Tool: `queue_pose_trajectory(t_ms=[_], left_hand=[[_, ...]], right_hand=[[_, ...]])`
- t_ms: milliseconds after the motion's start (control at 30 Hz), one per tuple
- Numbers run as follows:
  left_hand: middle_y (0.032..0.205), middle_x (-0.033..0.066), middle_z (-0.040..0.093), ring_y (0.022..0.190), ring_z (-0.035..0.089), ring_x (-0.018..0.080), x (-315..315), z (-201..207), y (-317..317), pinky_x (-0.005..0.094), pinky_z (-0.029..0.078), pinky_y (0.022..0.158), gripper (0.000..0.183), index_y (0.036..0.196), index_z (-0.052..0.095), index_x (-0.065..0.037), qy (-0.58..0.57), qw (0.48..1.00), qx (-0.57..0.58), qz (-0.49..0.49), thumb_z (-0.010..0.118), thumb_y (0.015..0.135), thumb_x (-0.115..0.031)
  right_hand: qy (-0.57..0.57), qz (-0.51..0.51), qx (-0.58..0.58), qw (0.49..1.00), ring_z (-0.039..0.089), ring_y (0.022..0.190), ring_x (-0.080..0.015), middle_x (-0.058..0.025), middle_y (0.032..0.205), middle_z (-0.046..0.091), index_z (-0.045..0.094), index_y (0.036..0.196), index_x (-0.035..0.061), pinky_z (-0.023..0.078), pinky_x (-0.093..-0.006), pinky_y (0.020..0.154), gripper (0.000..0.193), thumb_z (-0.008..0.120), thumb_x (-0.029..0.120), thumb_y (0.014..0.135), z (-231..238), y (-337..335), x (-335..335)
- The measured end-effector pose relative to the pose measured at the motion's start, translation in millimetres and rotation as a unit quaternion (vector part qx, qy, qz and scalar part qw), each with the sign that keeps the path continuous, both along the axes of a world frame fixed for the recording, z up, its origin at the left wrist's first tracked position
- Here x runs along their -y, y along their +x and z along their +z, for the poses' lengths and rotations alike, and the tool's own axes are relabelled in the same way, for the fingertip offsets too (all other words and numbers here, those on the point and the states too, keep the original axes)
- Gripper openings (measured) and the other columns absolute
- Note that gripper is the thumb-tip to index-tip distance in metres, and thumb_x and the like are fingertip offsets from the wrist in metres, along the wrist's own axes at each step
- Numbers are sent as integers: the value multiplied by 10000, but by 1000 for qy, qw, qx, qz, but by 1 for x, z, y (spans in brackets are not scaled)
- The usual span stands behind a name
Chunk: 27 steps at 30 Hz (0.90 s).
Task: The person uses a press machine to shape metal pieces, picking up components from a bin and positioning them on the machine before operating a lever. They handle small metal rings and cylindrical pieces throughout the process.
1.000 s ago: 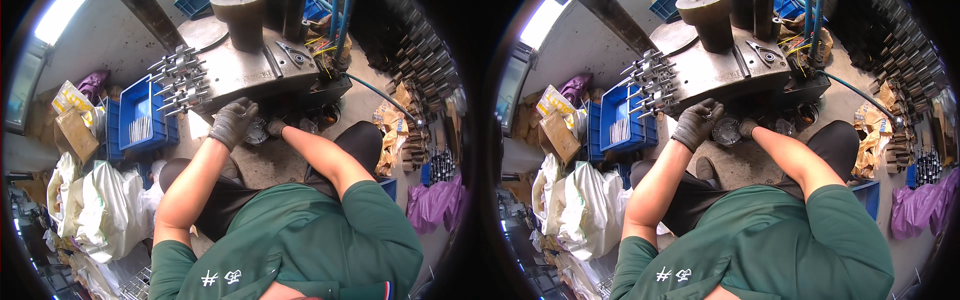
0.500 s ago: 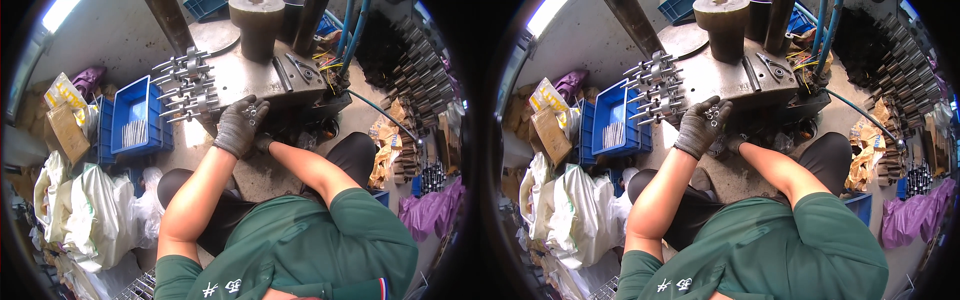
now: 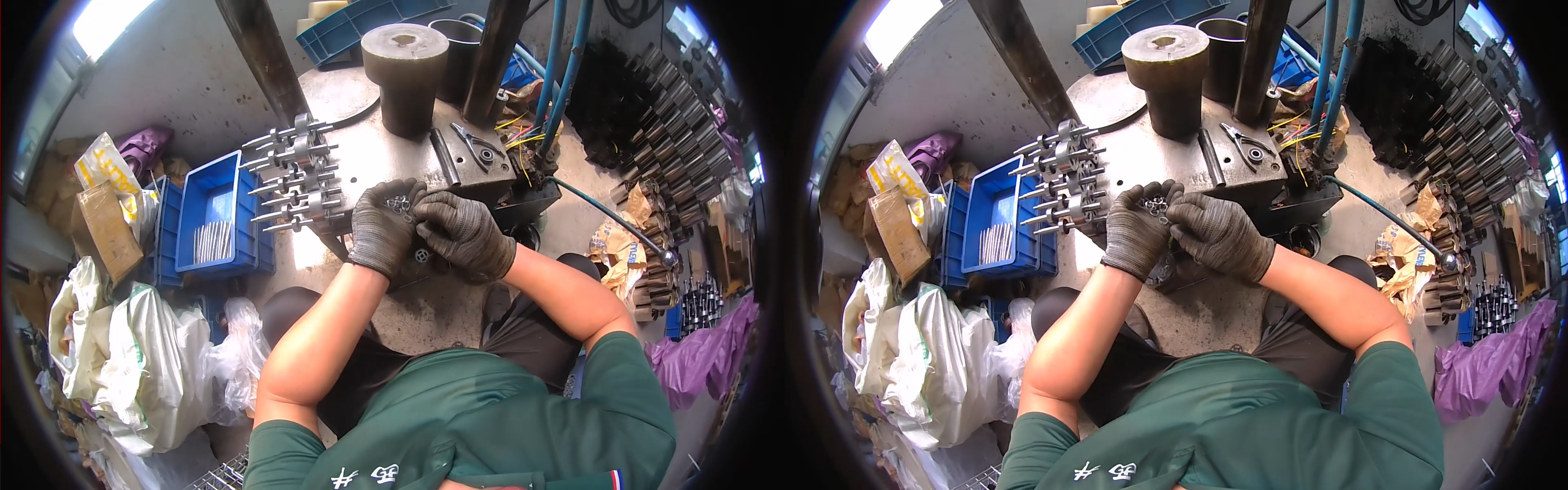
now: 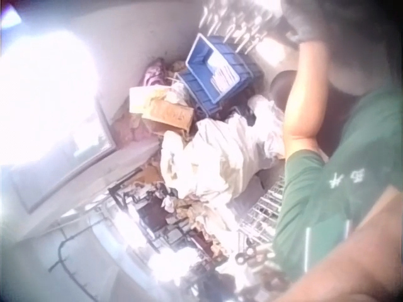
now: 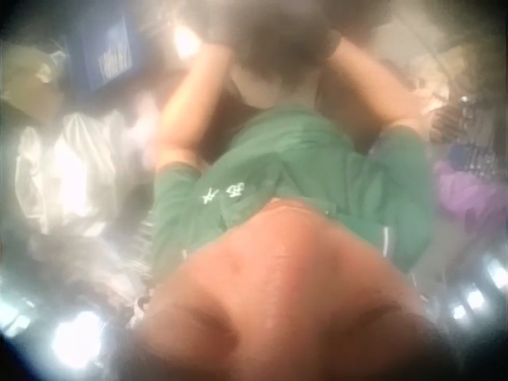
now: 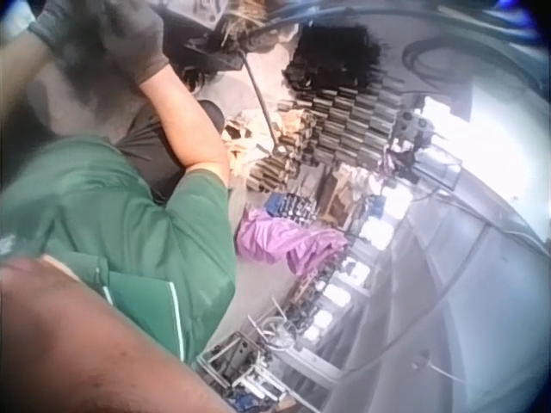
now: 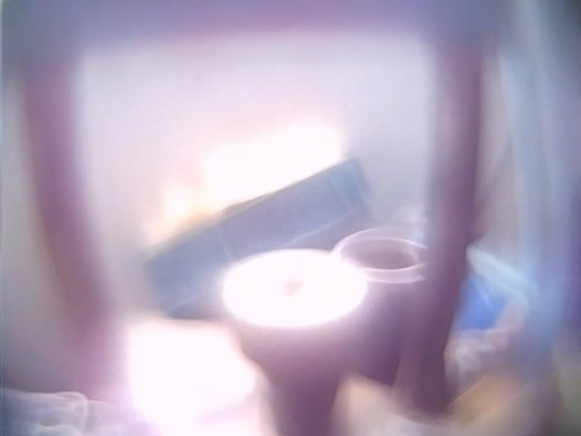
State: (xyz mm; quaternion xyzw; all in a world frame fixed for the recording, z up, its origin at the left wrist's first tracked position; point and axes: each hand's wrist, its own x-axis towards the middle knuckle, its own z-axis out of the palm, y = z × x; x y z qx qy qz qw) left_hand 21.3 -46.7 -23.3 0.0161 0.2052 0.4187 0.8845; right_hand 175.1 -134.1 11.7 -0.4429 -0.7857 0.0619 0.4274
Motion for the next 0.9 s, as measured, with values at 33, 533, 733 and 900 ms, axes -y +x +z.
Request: queue_pose_trajectory(t_ms=[33, 533, 733, 900], left_hand=[[1126, 217, 635, 1093, 628, 344, 2, 2, 6, 433, 531, 1042, 240, 1067, 590, 77, 3, 1000, -1, -1, 529, 964, -130], [1125, 162, 667, 1095, 635, 309, -9, -15, 45, 443, 546, 999, 205, 1141, 611, -4, 10, 999, -44, 30, 568, 992, -138], [950, 83, 665, 828, 626, 215, 16, 26, 54, 324, 566, 761, 154, 1062, 649, -67, 22, 985, -156, -69, 639, 1010, -213], [903, 41, 627, 769, 594, 164, 3, 0, 43, 329, 575, 703, 149, 1090, 640, -99, 132, 967, -211, -59, 627, 1031, -235]], right_hand=[[3, -1, -1, 1000, 697, 909, -351, -124, 1017, 684, 659, 1083, 56, 580, -415, 759, 261, 752, 121, 848, 3, 4, -1], [-235, -50, -354, 904, 659, 843, -103, -63, 892, 717, 691, 1027, -4, 560, -291, 782, 194, 765, 99, 881, -12, 32, -34], [-230, -98, -330, 910, 665, 907, -150, -98, 972, 723, 682, 1057, -23, 557, -312, 843, 250, 769, 135, 884, -14, 45, -40], [-234, -107, -324, 910, 671, 907, -155, -110, 976, 725, 679, 1057, -30, 558, -315, 843, 266, 771, 151, 885, -6, 39, -46]])
